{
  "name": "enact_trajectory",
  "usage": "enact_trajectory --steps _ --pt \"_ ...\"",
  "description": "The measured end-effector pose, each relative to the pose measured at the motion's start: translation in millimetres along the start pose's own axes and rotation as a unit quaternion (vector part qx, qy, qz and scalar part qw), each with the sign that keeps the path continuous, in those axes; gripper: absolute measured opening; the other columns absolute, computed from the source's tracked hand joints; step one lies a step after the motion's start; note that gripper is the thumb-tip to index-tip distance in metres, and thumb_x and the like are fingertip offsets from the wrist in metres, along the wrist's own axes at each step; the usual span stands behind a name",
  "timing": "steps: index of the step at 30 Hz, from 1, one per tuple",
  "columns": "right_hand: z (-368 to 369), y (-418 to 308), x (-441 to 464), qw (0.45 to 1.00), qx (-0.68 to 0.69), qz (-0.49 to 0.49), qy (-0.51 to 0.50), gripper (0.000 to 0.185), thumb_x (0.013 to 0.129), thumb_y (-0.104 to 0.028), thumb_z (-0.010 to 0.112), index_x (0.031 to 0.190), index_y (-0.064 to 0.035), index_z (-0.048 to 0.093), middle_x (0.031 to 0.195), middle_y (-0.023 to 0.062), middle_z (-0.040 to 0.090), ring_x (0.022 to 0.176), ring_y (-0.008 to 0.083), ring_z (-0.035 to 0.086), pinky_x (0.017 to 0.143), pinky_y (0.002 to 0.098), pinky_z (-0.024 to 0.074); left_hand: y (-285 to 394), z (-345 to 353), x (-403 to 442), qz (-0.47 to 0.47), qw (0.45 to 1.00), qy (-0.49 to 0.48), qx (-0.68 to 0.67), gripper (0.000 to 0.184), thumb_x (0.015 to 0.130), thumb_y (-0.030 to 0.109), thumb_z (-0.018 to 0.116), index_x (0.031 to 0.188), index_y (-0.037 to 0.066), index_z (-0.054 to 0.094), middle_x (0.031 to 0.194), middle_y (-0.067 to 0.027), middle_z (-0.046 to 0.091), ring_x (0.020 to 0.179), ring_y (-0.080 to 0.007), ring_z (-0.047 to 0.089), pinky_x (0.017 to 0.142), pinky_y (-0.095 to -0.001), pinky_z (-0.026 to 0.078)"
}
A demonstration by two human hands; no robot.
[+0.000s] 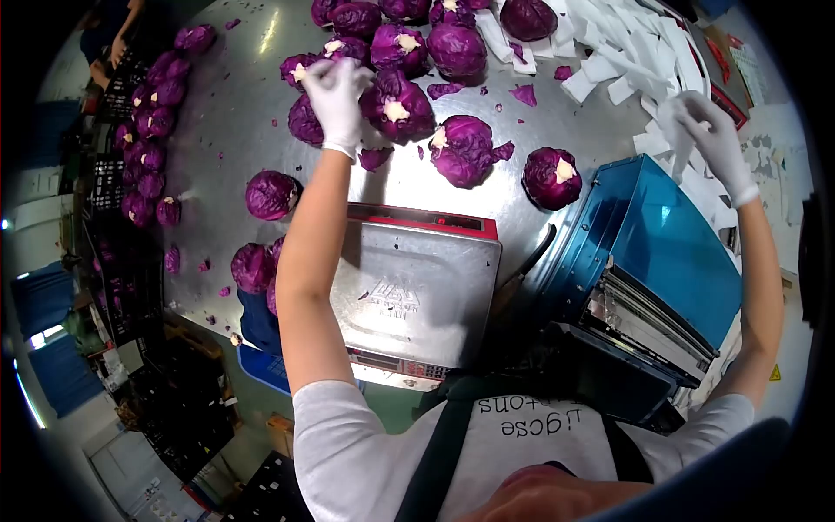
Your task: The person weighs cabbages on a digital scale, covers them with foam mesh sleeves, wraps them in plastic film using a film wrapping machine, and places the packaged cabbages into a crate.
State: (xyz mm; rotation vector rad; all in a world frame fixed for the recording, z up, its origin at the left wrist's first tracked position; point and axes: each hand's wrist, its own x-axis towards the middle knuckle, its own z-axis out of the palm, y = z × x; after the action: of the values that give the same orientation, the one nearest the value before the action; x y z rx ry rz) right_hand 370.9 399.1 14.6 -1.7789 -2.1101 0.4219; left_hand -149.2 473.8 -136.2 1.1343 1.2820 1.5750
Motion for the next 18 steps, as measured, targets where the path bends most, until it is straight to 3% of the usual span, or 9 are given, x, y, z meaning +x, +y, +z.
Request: enact_trajectory --steps 2,5,7,9,11,12,14,16,18 --pt "-28 -7 -19 0.997 0.02 0.007 0.074 0.03 0.093 -0.016 0.061 0.117 0.0003 0.059 0.107 0.0057 0.063 0.094 0.0109 0.056 0.086 0.0246 0.0443 20 2 1 0.006 0.992 0.076 0.099 0.098 0.086 0.032 0.068 0.148 0.001 -0.002 0.146 -0.0296 0.028 0.129 -0.0342 0.043 0.104 -0.0389 0.038" --pt "-71 6 -55 0.983 -0.017 -0.008 0.182 0.034 0.095 -0.011 0.056 0.128 -0.002 0.055 0.117 0.0079 0.06 0.11 0.0159 0.054 0.097 0.0296 0.0418 -11 12 -24 0.048 0.943 -0.021 0.33 0.117 0.068 0.046 0.079 0.147 -0.005 0.009 0.145 -0.0317 0.029 0.134 -0.0396 0.034 0.111 -0.0417 0.029" --pt "-98 13 -90 0.964 -0.018 -0.039 0.263 0.035 0.096 -0.008 0.05 0.13 -0.0007 0.054 0.12 0.0098 0.058 0.113 0.0187 0.053 0.098 0.0307 0.0405 -26 15 -34 -0.055 0.906 -0.026 0.42 0.115 0.062 0.048 0.082 0.143 -0.006 0.022 0.141 -0.0316 0.036 0.131 -0.0402 0.038 0.109 -0.0412 0.032" --pt "-120 13 -130 0.939 0.008 -0.077 0.335 0.036 0.097 -0.005 0.045 0.132 0.0006 0.052 0.123 0.0117 0.057 0.116 0.0215 0.053 0.1 0.0319 0.0392 -31 8 -23 -0.12 0.925 0.026 0.36 0.106 0.059 0.05 0.083 0.139 0.001 0.034 0.13 -0.0258 0.049 0.12 -0.0384 0.05 0.104 -0.0422 0.039" --pt "-145 -1 -162 0.927 0.089 -0.104 0.348 0.037 0.1 -0.013 0.043 0.132 0.0041 0.047 0.111 0.0127 0.058 0.1 0.017 0.055 0.088 0.0292 0.0444 -36 -6 -11 -0.183 0.953 0.028 0.24 0.103 0.059 0.048 0.085 0.139 0.004 0.036 0.124 -0.0205 0.055 0.113 -0.0337 0.056 0.1 -0.0403 0.043" --pt "-150 -7 -175 0.917 0.222 -0.095 0.317 0.038 0.1 -0.014 0.043 0.133 0.0039 0.046 0.108 0.0123 0.058 0.097 0.016 0.054 0.085 0.0287 0.0443 -24 -6 -19 -0.257 0.956 0.017 0.137 0.099 0.062 0.041 0.087 0.139 0.006 0.035 0.121 -0.0166 0.058 0.108 -0.0272 0.058 0.094 -0.0371 0.047" --pt "-146 -31 -196 0.843 0.473 -0.079 0.243 0.039 0.101 -0.016 0.043 0.135 0.0034 0.043 0.103 0.0117 0.057 0.09 0.014 0.052 0.08 0.0276 0.0442 -39 -13 -14 -0.221 0.958 0.024 0.182 0.095 0.063 0.032 0.088 0.138 0.004 0.035 0.118 -0.0135 0.058 0.102 -0.022 0.059 0.088 -0.0341 0.049" --pt "-132 -59 -212 0.706 0.69 -0.067 0.144 0.04 0.102 -0.018 0.042 0.136 0.003 0.04 0.097 0.0111 0.056 0.083 0.012 0.05 0.074 0.0265 0.0441 -40 -16 -22 -0.173 0.976 0.018 0.133 0.091 0.064 0.03 0.088 0.135 0.002 0.037 0.112 -0.0114 0.06 0.098 -0.0195 0.059 0.085 -0.0316 0.049" --pt "-118 -78 -232 0.634 0.756 0.029 0.162 0.043 0.102 -0.018 0.044 0.139 0.0015 0.035 0.09 0.0083 0.053 0.073 0.0094 0.044 0.065 0.0234 0.0405 -6 -18 -36 -0.251 0.967 0.009 0.046 0.088 0.068 0.03 0.085 0.137 0.009 0.035 0.118 -0.0128 0.056 0.101 -0.0261 0.059 0.085 -0.044 0.05"
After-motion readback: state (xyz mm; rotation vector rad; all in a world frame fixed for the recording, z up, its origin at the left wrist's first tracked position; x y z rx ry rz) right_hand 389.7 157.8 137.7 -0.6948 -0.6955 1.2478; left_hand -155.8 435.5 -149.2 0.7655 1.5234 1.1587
